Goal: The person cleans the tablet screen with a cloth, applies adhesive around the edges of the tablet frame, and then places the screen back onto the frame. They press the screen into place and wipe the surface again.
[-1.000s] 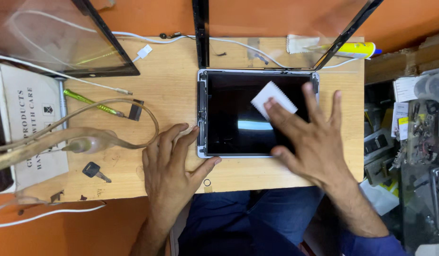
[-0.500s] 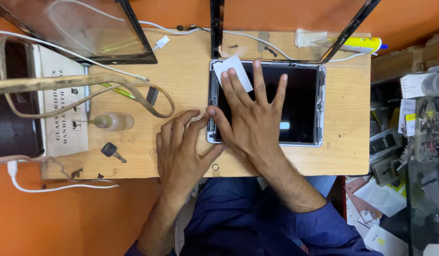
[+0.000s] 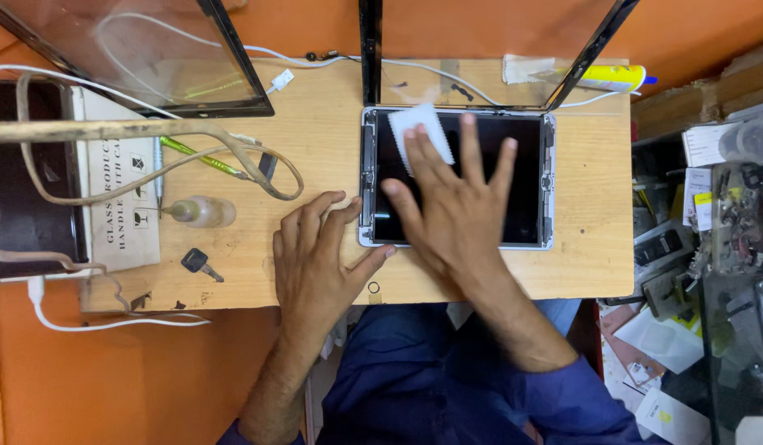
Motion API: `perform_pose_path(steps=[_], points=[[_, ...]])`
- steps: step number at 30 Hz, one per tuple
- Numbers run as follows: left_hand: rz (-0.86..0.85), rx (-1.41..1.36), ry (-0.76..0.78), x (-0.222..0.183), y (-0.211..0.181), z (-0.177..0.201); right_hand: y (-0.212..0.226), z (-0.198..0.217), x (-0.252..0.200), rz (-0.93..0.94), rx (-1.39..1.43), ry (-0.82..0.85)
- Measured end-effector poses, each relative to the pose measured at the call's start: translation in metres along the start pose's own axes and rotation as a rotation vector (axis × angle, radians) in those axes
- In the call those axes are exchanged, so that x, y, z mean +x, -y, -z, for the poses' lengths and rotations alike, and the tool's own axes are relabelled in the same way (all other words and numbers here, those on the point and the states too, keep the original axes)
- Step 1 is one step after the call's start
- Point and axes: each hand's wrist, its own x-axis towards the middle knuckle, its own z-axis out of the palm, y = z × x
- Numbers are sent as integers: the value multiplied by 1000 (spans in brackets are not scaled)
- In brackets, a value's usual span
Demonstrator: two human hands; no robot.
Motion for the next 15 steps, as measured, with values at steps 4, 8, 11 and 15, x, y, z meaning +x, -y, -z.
perform_pose_path(steps=[4,8,11,15], points=[[-18,9,-11,-2,3,-2,-32,25,-17,-247,-15,1],[-20,10,3,-1,3,-3,-13,8,-7,-265,-101,-47],[-11,19,21,-2,3,-1,22,-17,5,-170,-54,-76],[-17,38,20,-4,2,-1,44,-16,-15,-34,87,-50]])
